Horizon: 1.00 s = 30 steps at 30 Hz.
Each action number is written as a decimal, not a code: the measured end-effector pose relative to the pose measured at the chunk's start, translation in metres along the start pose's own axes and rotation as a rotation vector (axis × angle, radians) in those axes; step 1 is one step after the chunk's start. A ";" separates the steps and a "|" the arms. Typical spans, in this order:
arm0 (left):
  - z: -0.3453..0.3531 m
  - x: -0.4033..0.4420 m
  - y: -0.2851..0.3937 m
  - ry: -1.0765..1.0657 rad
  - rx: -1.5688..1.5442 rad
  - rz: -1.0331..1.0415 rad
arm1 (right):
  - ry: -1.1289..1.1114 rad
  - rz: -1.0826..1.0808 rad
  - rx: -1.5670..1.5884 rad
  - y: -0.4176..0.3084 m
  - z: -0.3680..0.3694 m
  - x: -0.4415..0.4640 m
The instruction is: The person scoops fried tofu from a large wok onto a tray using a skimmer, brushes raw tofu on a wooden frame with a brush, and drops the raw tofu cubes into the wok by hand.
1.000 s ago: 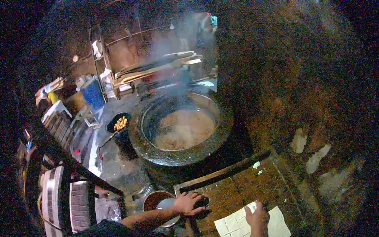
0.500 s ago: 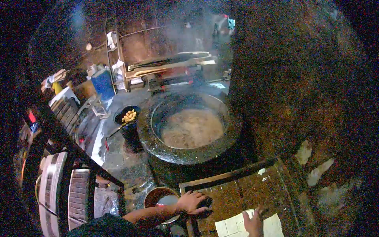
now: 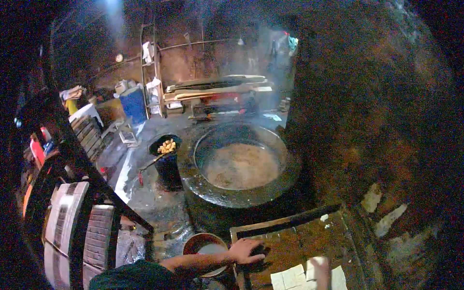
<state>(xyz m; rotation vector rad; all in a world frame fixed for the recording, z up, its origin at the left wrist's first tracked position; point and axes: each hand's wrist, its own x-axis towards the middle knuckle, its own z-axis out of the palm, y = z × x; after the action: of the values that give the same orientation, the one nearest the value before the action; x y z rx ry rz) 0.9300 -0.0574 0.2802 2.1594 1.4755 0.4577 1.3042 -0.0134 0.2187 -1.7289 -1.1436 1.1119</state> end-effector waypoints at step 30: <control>-0.192 0.124 -0.458 0.012 -2.264 -0.557 | 0.518 -0.400 -0.981 -0.143 0.393 -0.083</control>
<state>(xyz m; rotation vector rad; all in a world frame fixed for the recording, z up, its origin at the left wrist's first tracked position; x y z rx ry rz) 0.5214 0.2352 0.1825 -0.0493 0.5038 1.0554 0.8788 0.0023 0.2427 -2.1376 -1.7041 -0.2320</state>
